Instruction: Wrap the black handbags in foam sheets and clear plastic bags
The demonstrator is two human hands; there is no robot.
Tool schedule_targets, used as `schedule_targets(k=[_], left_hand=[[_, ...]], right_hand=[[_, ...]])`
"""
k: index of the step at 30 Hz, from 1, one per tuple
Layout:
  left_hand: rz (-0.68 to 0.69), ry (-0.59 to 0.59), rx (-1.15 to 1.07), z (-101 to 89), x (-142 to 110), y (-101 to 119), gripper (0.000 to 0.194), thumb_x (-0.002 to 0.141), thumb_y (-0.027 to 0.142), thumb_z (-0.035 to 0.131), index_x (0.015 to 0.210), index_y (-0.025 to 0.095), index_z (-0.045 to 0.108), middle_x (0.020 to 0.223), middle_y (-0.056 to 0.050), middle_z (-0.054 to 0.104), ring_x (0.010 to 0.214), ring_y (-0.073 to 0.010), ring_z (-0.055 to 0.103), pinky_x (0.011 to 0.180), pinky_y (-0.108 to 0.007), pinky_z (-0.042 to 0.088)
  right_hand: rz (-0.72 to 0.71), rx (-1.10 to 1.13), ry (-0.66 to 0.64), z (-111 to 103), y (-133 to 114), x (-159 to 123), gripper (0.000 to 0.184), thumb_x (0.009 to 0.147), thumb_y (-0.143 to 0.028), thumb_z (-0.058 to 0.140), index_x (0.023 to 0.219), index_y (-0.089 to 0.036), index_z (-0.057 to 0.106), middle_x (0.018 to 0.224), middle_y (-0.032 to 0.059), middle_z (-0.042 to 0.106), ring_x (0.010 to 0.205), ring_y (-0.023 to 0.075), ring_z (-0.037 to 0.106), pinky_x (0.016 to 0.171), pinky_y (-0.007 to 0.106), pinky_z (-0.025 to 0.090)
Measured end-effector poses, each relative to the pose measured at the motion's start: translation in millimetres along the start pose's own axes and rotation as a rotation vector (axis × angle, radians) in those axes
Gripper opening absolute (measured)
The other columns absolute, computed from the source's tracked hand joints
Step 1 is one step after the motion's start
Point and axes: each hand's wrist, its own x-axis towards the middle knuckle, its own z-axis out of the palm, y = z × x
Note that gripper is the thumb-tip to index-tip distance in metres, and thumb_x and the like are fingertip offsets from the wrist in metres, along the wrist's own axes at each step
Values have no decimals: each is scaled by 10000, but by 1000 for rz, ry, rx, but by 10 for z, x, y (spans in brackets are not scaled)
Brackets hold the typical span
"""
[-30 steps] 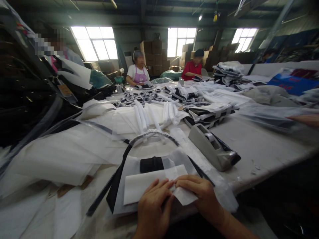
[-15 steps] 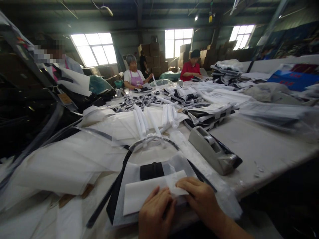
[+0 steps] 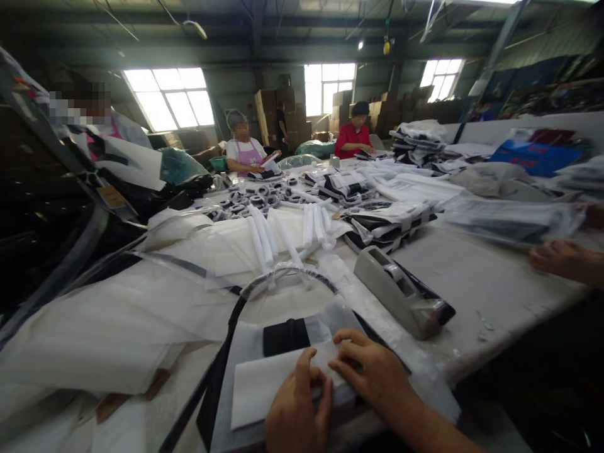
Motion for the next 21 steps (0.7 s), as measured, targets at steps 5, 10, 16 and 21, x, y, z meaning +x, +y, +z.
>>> schedule_targets(k=[5,10,16,21], left_hand=[[15,9,5,28,18,14,464,904,182,558,1339,293,439,887,67,704,781,-146,703,725,-256,536],[148,91,45,-3,84,9,360,918,163,494,1265,255,524,1109,-27,673,1005,-185,670,834,-293,560],[380,147,147,33,69,12,300,908,73,489,1060,271,655,1068,-14,698,1030,-206,663,912,-324,567],[519,142,228,145,-20,-78,456,894,-12,394,1162,248,654,1080,-9,743,968,-192,708,967,-364,568]], right_hand=[[-3,-94,-36,-5,-38,57,145,900,-287,605,776,-213,621,1048,-12,672,749,135,660,666,254,431],[12,-172,-47,-6,-75,117,86,897,-280,583,832,-223,587,909,-20,643,713,146,636,629,261,395],[55,-218,-39,-13,-138,177,181,830,-163,596,995,-222,554,961,1,647,657,143,615,641,271,410],[26,-253,-19,-22,-144,192,244,829,-125,575,1052,-224,574,1018,32,648,788,191,666,677,278,447]])
